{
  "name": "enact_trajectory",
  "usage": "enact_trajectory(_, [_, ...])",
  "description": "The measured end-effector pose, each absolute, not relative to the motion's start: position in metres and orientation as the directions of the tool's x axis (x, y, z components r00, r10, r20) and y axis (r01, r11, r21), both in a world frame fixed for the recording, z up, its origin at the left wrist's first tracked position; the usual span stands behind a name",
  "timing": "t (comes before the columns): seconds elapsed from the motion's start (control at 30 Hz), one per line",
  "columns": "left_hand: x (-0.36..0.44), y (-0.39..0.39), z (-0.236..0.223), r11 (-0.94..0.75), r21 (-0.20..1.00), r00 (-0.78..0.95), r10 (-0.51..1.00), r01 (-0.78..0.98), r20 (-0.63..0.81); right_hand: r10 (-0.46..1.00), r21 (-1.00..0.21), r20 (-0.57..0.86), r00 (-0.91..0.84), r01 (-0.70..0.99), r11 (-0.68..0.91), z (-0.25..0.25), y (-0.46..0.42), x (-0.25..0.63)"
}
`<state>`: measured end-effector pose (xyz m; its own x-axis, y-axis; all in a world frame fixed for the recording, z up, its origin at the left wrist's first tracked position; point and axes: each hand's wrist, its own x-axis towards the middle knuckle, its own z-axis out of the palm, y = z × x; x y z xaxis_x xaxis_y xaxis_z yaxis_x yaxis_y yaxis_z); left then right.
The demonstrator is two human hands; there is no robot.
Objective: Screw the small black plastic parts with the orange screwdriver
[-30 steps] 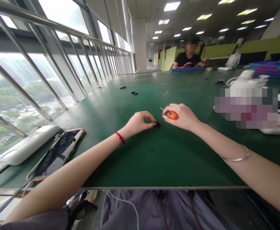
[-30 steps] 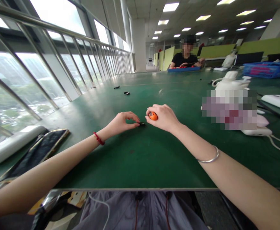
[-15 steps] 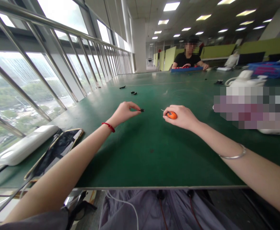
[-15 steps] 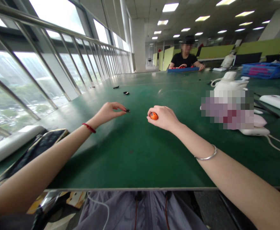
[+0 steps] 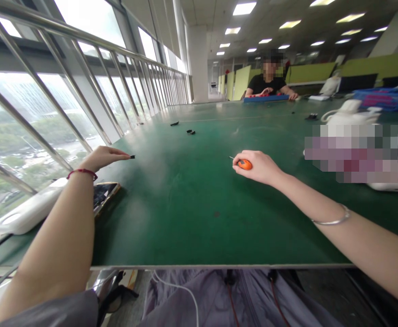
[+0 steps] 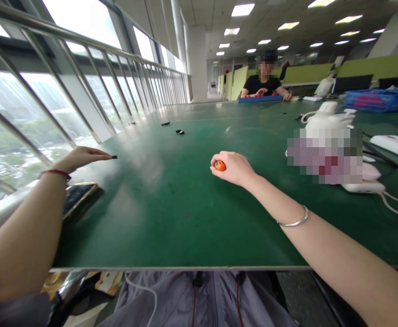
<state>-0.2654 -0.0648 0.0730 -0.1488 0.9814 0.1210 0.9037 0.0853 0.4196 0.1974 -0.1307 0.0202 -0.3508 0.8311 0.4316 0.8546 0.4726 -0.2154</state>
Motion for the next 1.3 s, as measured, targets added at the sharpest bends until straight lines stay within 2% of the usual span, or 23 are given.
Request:
enact_trajectory(0.1, [-0.268,-0.065,0.071,0.097,0.411,-0.126,0.991,0.907,0.044,0.835,-0.221,0.426,-0.349,0.854,0.470,0.020,-0.131,0.198])
enact_trajectory(0.47, [-0.275,-0.067,0.067,0.134,0.385,-0.131,0.991,0.913,-0.034,0.833,-0.221,0.414,-0.367,0.847,0.483,0.020,-0.130,0.198])
enact_trajectory(0.53, [-0.275,-0.069,0.068,0.118,0.413,-0.120,0.993,0.903,-0.020,0.833,-0.219,0.408,-0.374,0.846,0.487,0.020,-0.130,0.199])
enact_trajectory(0.77, [-0.275,-0.070,0.064,0.095,0.471,-0.192,0.968,0.877,0.163,0.832,-0.212,0.396,-0.389,0.842,0.495,0.019,-0.130,0.199])
enact_trajectory(1.0, [-0.279,-0.070,0.058,0.098,0.556,-0.156,0.986,0.825,0.057,0.826,-0.207,0.394,-0.403,0.837,0.506,0.019,-0.130,0.199])
enact_trajectory(1.3, [-0.278,-0.072,0.059,0.102,0.489,-0.162,0.984,0.866,0.081,0.829,-0.204,0.383,-0.408,0.838,0.507,0.018,-0.130,0.198])
